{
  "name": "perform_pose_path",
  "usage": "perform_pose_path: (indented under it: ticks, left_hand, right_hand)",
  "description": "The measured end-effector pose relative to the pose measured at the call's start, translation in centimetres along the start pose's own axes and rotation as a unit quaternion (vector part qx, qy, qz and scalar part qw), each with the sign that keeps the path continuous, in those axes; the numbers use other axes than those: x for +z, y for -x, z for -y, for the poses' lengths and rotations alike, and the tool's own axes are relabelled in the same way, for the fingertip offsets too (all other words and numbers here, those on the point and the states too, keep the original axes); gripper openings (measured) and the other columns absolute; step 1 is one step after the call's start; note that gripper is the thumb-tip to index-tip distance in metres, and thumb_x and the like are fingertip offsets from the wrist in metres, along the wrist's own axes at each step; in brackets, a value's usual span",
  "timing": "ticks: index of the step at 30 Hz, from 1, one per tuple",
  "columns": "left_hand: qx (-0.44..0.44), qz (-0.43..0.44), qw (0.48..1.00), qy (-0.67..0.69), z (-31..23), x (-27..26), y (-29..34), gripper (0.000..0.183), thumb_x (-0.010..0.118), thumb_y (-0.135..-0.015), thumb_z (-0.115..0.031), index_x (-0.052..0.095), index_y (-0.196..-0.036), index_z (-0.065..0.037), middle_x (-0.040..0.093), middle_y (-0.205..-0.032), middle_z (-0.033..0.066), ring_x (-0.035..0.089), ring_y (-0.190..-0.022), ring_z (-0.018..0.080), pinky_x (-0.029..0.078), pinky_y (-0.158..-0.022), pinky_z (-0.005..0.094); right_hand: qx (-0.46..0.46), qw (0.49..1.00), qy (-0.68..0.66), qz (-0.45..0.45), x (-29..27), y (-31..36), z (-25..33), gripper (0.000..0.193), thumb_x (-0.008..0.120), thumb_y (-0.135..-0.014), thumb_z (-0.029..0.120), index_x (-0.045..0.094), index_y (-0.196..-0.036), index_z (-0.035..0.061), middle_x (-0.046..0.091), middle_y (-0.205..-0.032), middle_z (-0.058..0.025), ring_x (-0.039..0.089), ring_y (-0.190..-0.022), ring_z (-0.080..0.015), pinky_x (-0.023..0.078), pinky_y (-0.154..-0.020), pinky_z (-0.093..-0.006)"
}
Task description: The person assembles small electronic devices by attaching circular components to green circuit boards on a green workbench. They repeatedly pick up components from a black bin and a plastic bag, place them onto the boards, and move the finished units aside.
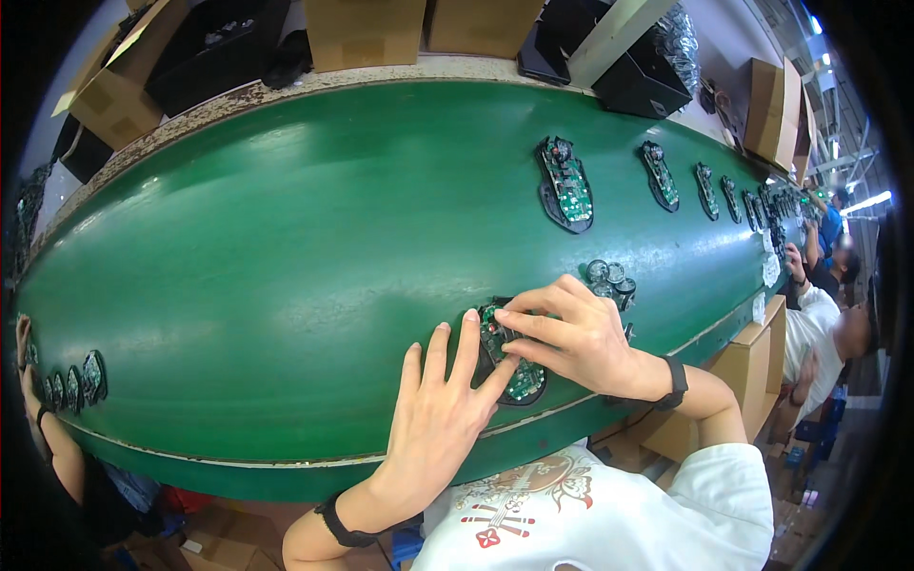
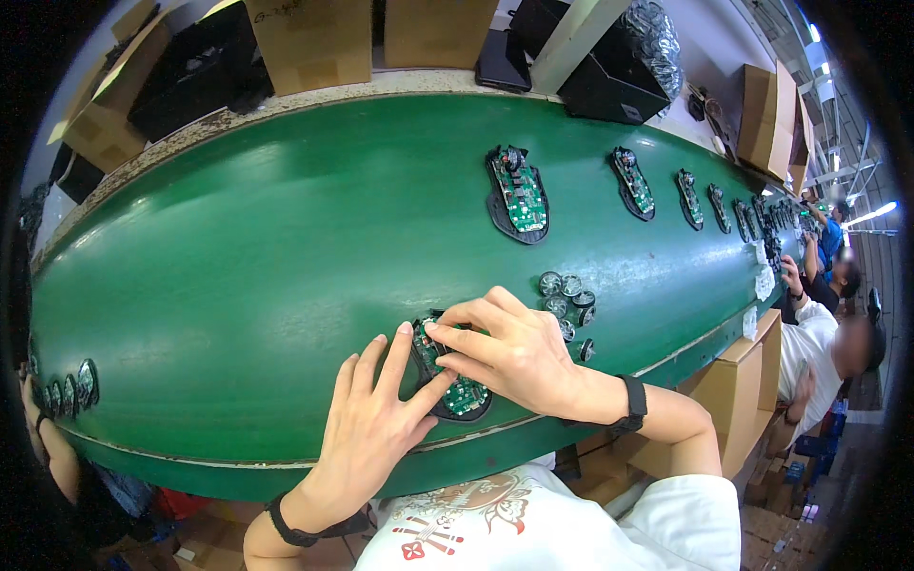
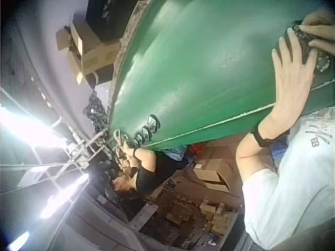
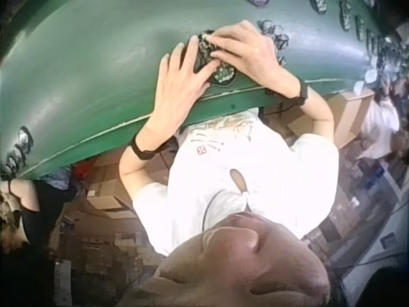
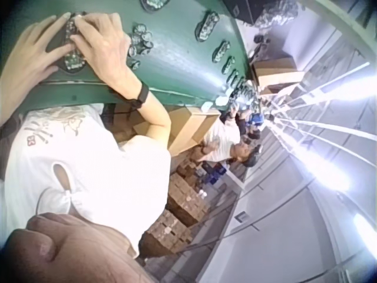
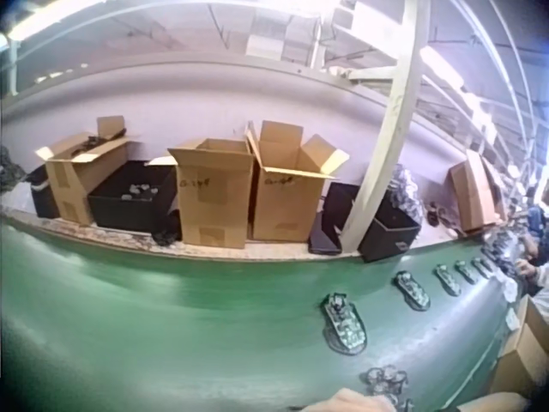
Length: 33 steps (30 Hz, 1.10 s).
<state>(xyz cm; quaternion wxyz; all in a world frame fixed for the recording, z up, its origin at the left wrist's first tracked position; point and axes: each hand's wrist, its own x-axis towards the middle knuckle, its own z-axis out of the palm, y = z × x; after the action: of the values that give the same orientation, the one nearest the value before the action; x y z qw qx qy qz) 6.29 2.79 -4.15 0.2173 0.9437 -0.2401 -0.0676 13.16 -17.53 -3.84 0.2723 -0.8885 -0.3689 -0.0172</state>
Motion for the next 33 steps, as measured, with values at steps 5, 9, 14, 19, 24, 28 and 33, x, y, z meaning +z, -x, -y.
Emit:
perform_pose_path:
  ticks: [5, 9, 14, 19, 24, 28, 33]
  left_hand:
    - [0.011, 0.009, 1.0, -0.004, 0.2, -0.2, -0.2, 0.056, 0.077, -0.077, -0.02, 0.06, -0.131, -0.021, 0.042, -0.145, 0.0219, 0.049, -0.123, 0.0403, 0.044, -0.1, 0.0534]
    - [0.006, 0.011, 1.0, -0.007, 0.0, 0.0, -0.4, 0.06, 0.082, -0.071, -0.02, 0.062, -0.128, -0.024, 0.042, -0.145, 0.0213, 0.047, -0.125, 0.0392, 0.042, -0.102, 0.0513]
    - [0.023, 0.022, 0.999, -0.024, 0.2, 0.0, -0.9, 0.056, 0.078, -0.075, -0.02, 0.062, -0.129, -0.022, 0.043, -0.144, 0.0226, 0.048, -0.124, 0.0393, 0.043, -0.101, 0.0539]
    - [0.034, 0.018, 0.999, -0.037, 0.3, 0.1, -1.1, 0.06, 0.083, -0.07, -0.02, 0.063, -0.127, -0.023, 0.044, -0.143, 0.0225, 0.048, -0.124, 0.0388, 0.043, -0.101, 0.0528]
    - [0.044, 0.006, 0.999, -0.03, 0.6, 0.4, -1.1, 0.054, 0.073, -0.079, -0.017, 0.061, -0.132, -0.018, 0.046, -0.139, 0.0231, 0.052, -0.119, 0.0383, 0.046, -0.098, 0.0549]
    - [0.045, 0.003, 0.999, -0.027, 0.6, 0.6, -1.1, 0.056, 0.074, -0.078, -0.017, 0.06, -0.132, -0.019, 0.046, -0.14, 0.0234, 0.053, -0.119, 0.0382, 0.046, -0.097, 0.0543]
    - [0.053, 0.006, 0.998, -0.04, 0.6, 0.9, -1.2, 0.059, 0.077, -0.076, -0.018, 0.06, -0.133, -0.019, 0.046, -0.14, 0.0238, 0.053, -0.119, 0.0374, 0.046, -0.098, 0.053]
  right_hand:
    - [-0.005, 0.999, 0.037, -0.005, 0.3, 0.2, -0.3, 0.036, 0.08, -0.075, 0.016, 0.072, -0.109, 0.008, 0.065, -0.096, 0.0006, 0.057, -0.075, -0.0168, 0.049, -0.052, -0.0287]
    - [-0.008, 0.998, 0.057, 0.013, 0.1, 0.2, -0.4, 0.035, 0.079, -0.075, 0.018, 0.072, -0.108, 0.0086, 0.064, -0.096, 0.0008, 0.057, -0.077, -0.016, 0.048, -0.05, -0.0288]
    - [-0.008, 0.995, 0.066, 0.068, -0.5, -0.9, -0.5, 0.034, 0.077, -0.076, 0.018, 0.071, -0.107, 0.0073, 0.062, -0.095, 0.0011, 0.057, -0.08, -0.0161, 0.047, -0.047, -0.0286]
    - [-0.026, 0.992, 0.108, 0.067, 0.1, -0.7, 0.2, 0.038, 0.071, -0.075, 0.015, 0.069, -0.11, 0.0002, 0.061, -0.095, -0.0018, 0.056, -0.081, -0.0157, 0.043, -0.046, -0.0256]
    - [-0.102, 0.96, 0.259, 0.006, 1.4, 2.0, 0.8, 0.049, 0.066, -0.074, 0.01, 0.065, -0.119, -0.0077, 0.062, -0.104, -0.0079, 0.057, -0.081, -0.0115, 0.037, -0.045, -0.0207]
    - [-0.091, 0.965, 0.246, 0.027, 1.0, 2.4, 1.2, 0.047, 0.065, -0.075, 0.007, 0.064, -0.119, -0.009, 0.061, -0.105, -0.0093, 0.058, -0.083, -0.0124, 0.04, -0.045, -0.0218]
    - [-0.032, 0.987, 0.144, 0.067, 1.0, 0.7, 0.9, 0.046, 0.066, -0.074, 0.006, 0.063, -0.116, -0.0111, 0.06, -0.107, -0.0109, 0.06, -0.088, -0.0142, 0.047, -0.045, -0.0235]
